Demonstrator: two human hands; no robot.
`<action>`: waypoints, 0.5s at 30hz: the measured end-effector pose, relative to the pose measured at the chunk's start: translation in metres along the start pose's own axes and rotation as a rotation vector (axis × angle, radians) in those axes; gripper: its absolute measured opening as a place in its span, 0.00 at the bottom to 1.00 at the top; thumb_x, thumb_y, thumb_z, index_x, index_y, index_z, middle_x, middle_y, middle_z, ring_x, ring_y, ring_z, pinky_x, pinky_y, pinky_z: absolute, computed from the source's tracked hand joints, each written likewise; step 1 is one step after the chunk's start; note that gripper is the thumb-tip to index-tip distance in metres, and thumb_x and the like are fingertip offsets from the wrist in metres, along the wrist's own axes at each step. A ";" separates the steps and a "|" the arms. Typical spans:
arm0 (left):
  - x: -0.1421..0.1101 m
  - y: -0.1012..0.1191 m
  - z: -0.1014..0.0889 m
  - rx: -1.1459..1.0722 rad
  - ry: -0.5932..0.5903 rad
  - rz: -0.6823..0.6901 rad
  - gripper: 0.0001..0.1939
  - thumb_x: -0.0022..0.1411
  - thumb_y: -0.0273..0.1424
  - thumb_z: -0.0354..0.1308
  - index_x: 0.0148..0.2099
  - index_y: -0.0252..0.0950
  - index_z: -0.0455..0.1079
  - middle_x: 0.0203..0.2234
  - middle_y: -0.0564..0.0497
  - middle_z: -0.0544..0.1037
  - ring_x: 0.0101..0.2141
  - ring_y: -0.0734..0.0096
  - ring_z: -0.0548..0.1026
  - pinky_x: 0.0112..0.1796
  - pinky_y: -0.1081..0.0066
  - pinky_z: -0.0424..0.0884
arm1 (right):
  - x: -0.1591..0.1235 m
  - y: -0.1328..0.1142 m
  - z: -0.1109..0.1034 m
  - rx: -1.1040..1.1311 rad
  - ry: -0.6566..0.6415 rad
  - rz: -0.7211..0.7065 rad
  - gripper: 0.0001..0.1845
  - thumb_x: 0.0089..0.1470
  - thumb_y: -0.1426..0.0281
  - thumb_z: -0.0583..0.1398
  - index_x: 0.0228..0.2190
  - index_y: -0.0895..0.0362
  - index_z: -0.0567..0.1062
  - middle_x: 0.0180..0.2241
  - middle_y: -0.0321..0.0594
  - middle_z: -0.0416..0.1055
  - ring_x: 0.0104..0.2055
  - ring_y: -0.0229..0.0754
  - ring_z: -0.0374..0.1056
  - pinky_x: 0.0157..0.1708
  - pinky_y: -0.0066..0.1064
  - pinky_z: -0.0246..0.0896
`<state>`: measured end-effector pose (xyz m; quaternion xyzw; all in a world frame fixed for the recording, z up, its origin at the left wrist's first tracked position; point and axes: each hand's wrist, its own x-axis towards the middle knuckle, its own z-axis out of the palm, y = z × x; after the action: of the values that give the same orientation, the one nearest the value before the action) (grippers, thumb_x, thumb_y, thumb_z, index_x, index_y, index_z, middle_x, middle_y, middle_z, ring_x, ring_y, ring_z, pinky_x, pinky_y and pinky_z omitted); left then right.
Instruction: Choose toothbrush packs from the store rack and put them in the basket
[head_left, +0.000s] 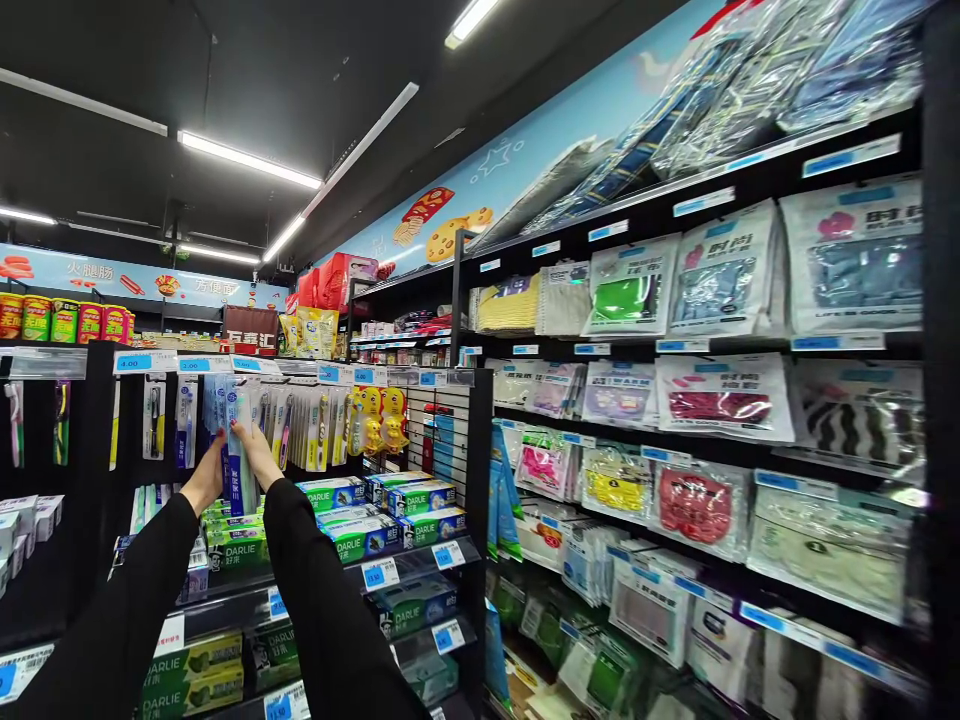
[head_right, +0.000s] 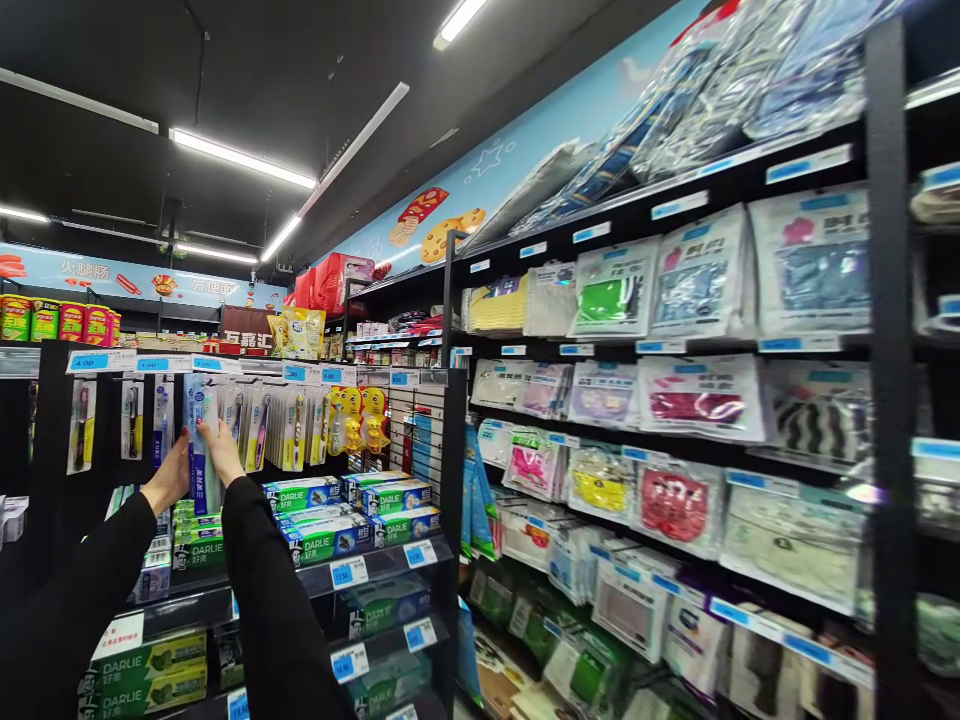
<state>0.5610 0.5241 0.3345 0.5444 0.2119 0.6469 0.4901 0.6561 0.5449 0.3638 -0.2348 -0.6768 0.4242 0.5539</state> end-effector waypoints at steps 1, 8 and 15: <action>-0.002 0.001 0.002 -0.001 -0.002 0.005 0.24 0.51 0.44 0.58 0.47 0.36 0.65 0.33 0.47 0.77 0.37 0.58 0.75 0.41 0.60 0.69 | 0.000 -0.003 -0.001 0.019 -0.012 0.005 0.17 0.53 0.61 0.56 0.40 0.60 0.70 0.39 0.41 0.71 0.38 0.41 0.68 0.41 0.39 0.61; 0.003 0.000 0.010 0.140 0.150 0.064 0.23 0.48 0.23 0.63 0.47 0.32 0.62 0.34 0.50 0.75 0.35 0.65 0.74 0.42 0.58 0.68 | 0.018 -0.033 -0.012 0.120 -0.142 0.074 0.19 0.43 0.59 0.62 0.33 0.61 0.74 0.26 0.39 0.74 0.30 0.44 0.70 0.36 0.37 0.62; 0.003 -0.002 0.011 0.190 0.263 0.093 0.16 0.56 0.29 0.58 0.47 0.33 0.64 0.42 0.46 0.72 0.40 0.63 0.72 0.42 0.57 0.67 | 0.025 -0.039 -0.005 0.132 -0.118 0.064 0.14 0.47 0.63 0.61 0.34 0.60 0.73 0.29 0.36 0.73 0.35 0.41 0.69 0.42 0.38 0.60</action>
<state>0.5719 0.5250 0.3377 0.5083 0.3089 0.7116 0.3738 0.6596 0.5453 0.4104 -0.1940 -0.6709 0.4986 0.5135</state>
